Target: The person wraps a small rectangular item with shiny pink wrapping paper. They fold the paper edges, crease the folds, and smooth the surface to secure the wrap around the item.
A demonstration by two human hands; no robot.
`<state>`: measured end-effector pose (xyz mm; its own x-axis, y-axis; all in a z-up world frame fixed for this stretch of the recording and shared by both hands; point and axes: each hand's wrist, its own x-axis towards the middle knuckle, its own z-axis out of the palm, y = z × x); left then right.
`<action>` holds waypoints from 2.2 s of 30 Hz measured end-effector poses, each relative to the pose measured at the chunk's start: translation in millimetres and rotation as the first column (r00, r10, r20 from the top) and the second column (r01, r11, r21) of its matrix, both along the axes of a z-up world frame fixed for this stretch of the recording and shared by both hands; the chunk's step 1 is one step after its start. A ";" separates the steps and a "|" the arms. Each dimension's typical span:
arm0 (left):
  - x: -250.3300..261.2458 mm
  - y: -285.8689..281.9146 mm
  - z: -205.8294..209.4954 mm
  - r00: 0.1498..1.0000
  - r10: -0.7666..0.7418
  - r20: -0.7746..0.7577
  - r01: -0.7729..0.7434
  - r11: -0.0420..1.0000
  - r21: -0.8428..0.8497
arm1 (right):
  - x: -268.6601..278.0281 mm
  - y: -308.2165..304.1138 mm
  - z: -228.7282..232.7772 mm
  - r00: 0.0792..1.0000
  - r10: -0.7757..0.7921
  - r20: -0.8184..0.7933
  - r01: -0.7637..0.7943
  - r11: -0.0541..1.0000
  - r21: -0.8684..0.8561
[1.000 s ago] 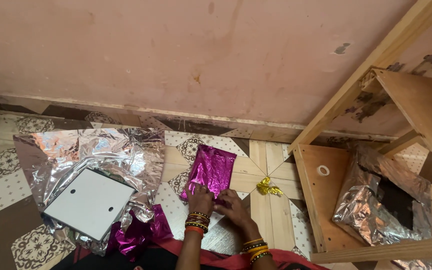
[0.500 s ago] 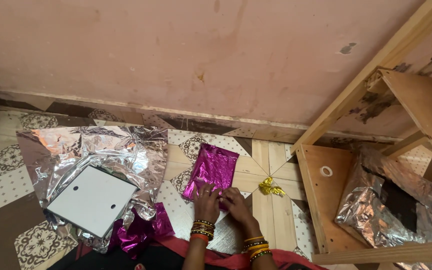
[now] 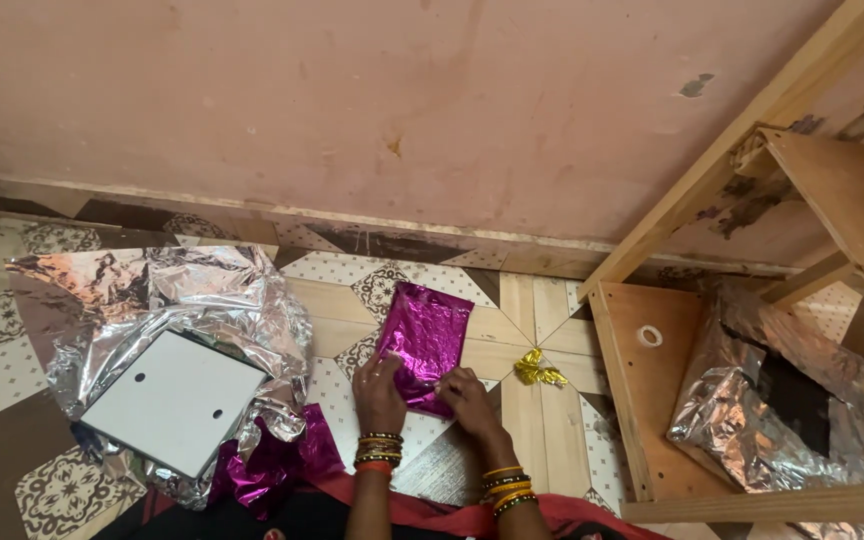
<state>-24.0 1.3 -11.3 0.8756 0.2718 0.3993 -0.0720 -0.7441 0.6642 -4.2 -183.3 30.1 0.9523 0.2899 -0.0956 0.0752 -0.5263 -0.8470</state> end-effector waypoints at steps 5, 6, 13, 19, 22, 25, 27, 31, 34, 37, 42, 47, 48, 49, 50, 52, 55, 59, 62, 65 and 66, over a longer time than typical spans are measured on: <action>24.2 23.0 21.3 0.960 -0.195 -0.203 0.234 0.954 0.190 | 2.9 -1.2 -3.8 1.000 -0.016 0.024 0.016 1.000 0.007; 27.3 26.4 28.2 0.943 -0.210 -0.256 0.267 0.940 0.211 | 3.2 -1.4 -5.4 0.999 -0.012 0.044 0.011 1.000 0.017; 37.1 31.2 43.9 0.856 -0.236 -0.460 0.346 0.923 0.171 | 6.1 -2.0 -5.9 1.000 0.006 0.017 -0.006 1.000 0.007; 40.3 27.7 26.9 0.882 -0.249 -0.400 0.326 0.936 0.137 | 2.9 -10.8 8.3 0.990 0.052 -0.133 -0.022 0.977 0.213; 41.9 26.0 22.1 0.879 -0.242 -0.411 0.320 0.939 0.130 | 1.2 -11.4 17.7 0.991 0.075 -0.113 -0.054 0.983 0.173; 42.6 25.9 18.9 0.882 -0.238 -0.407 0.312 0.941 0.128 | -0.5 -3.9 24.5 0.994 0.051 -0.097 -0.051 0.999 0.005; 43.8 25.3 17.6 0.882 -0.239 -0.407 0.311 0.943 0.120 | -1.9 9.0 24.6 0.999 0.027 -0.038 -0.031 0.994 -0.105; 45.3 27.2 18.2 0.858 -0.251 -0.448 0.325 0.941 0.093 | -9.5 34.1 17.4 0.992 -0.052 0.118 0.070 0.985 -0.156; 45.1 30.3 21.7 0.874 -0.271 -0.404 0.311 0.950 0.036 | -11.6 42.9 11.2 0.979 -0.026 0.202 0.062 0.982 -0.177; 46.0 38.0 24.6 0.897 -0.274 -0.346 0.259 0.962 -0.089 | -10.9 43.2 8.3 0.980 -0.009 0.197 0.019 0.999 -0.050; 50.1 54.6 17.9 0.920 -0.291 -0.264 0.202 0.927 -0.317 | 1.2 46.2 10.2 0.987 -0.021 0.157 0.024 1.000 -0.016; 57.3 51.8 7.2 0.942 -0.231 -0.244 0.224 0.973 -0.055 | 7.2 60.3 10.4 0.986 -0.037 0.161 0.043 0.999 -0.034; 59.3 51.1 6.6 0.949 -0.233 -0.210 0.236 0.972 -0.012 | 7.9 62.3 10.0 0.985 -0.031 0.169 0.044 0.997 -0.070; 60.7 50.7 6.5 0.956 -0.235 -0.177 0.244 0.969 0.032 | 8.2 64.2 9.0 0.989 -0.046 0.142 0.057 0.996 -0.071; 61.9 50.7 7.0 0.961 -0.238 -0.144 0.250 0.965 0.076 | 7.6 65.8 7.6 0.992 -0.061 0.115 0.070 0.995 -0.072; 65.1 51.3 10.0 0.938 -0.227 -0.263 0.259 0.962 0.091 | 9.3 69.7 4.7 0.995 -0.086 0.052 0.088 0.995 -0.039; 70.1 52.6 17.7 0.911 -0.229 -0.344 0.275 0.957 0.092 | 15.6 74.2 -0.4 0.993 -0.116 -0.038 0.119 0.990 0.079; 77.2 53.9 29.5 0.894 -0.268 -0.360 0.313 0.947 0.071 | 26.2 73.4 -4.3 0.992 -0.103 -0.077 0.118 0.965 0.232; 81.6 56.2 38.2 0.852 -0.318 -0.416 0.342 0.940 -0.018 | 31.4 73.5 -2.6 0.986 -0.101 -0.134 0.123 0.977 0.175; 81.2 58.9 43.7 0.841 -0.328 -0.431 0.311 0.944 -0.110 | 33.3 73.7 1.4 0.965 -0.106 -0.241 0.144 0.979 0.146; 80.6 58.8 44.9 0.841 -0.319 -0.438 0.286 0.948 -0.141 | 33.8 73.9 2.8 0.954 -0.104 -0.280 0.152 0.976 0.154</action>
